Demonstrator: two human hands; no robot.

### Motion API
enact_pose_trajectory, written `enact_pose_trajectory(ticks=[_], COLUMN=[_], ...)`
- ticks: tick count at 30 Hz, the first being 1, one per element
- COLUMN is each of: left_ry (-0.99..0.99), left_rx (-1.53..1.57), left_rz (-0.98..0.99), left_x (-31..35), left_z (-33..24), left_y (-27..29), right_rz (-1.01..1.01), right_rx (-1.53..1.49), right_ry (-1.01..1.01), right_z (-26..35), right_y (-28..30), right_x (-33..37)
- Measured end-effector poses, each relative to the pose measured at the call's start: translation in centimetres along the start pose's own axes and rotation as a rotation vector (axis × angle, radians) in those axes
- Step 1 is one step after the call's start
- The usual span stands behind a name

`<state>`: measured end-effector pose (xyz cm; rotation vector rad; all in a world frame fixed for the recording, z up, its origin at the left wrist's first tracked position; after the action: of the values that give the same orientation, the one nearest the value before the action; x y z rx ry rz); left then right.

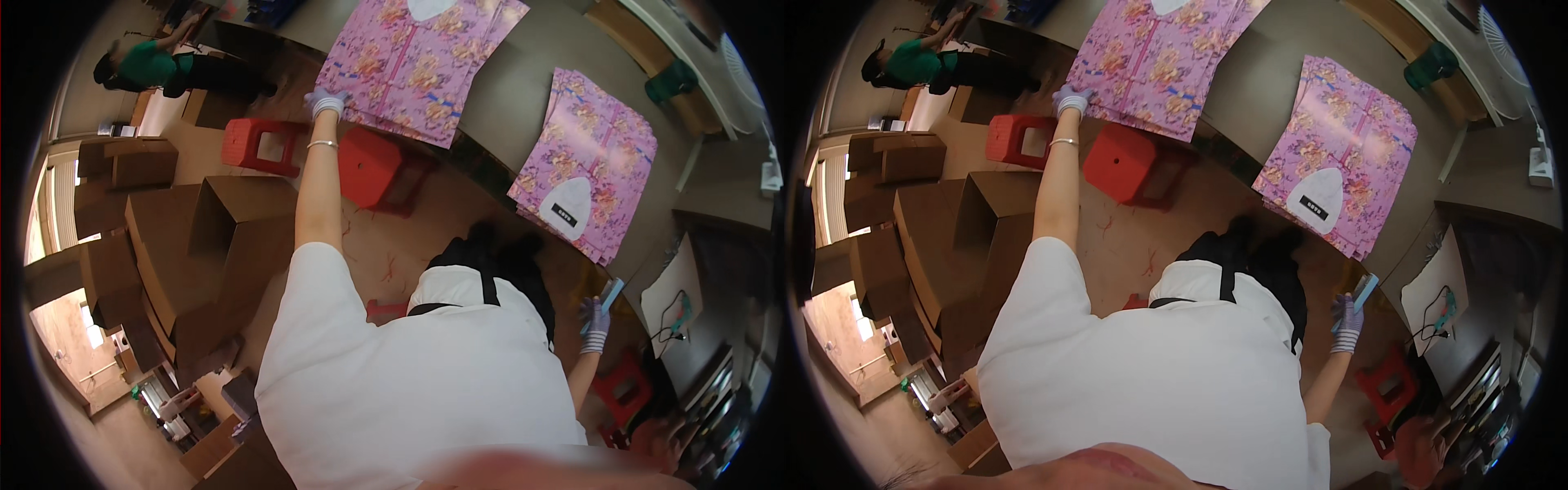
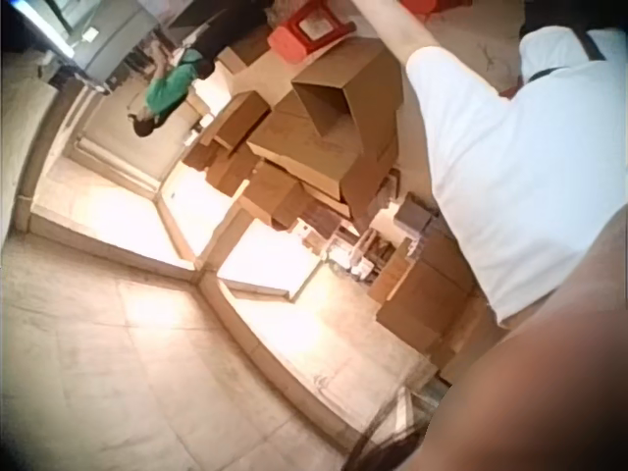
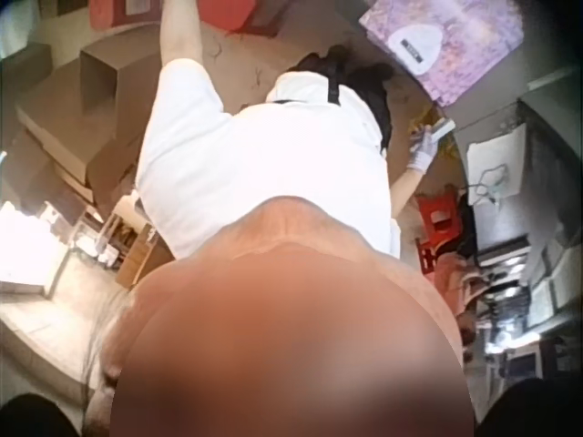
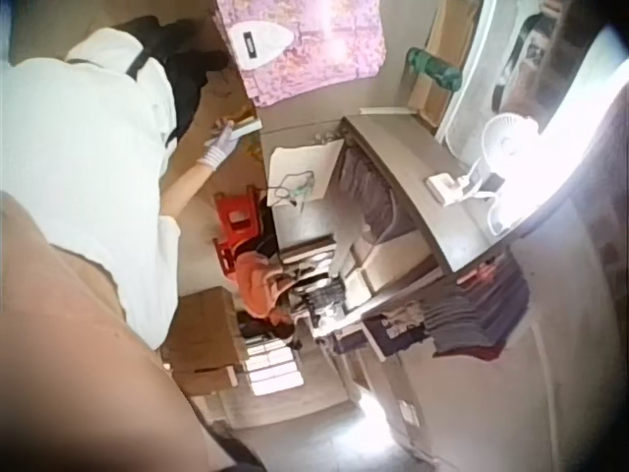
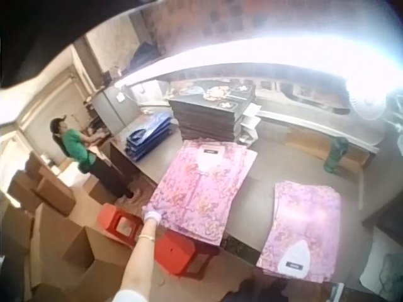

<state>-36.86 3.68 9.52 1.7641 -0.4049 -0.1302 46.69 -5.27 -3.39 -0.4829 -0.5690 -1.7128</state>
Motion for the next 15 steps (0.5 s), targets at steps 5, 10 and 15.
enact_pose_trajectory(ticks=[5, 10, 15], left_ry=[-0.074, -0.021, -0.185], left_rx=[0.123, 0.110, 0.542], left_rz=[0.002, -0.003, 0.252], left_x=[-2.2, -2.3, -1.8], left_z=[1.4, 1.0, 2.3], left_y=[0.0, -0.5, 0.2], right_rz=[0.076, 0.048, 0.084], right_rx=[-0.032, -0.057, -0.075], right_ry=[0.073, 0.039, 0.030], right_z=[1.2, 0.5, 0.9], right_y=[-2.5, -2.7, -4.2], right_x=[0.0, 0.4, 1.0])
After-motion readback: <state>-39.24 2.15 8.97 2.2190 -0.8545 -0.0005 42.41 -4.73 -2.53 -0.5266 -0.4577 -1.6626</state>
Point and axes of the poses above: each hand's wrist, its own x-axis away from the middle knuckle, its own y-axis out of the back of the hand, z = x × y, the point moved 9 cm from there along -x, towards the middle knuckle, and after that the axes turned 4 degrees about y, right-handed, at the moved point
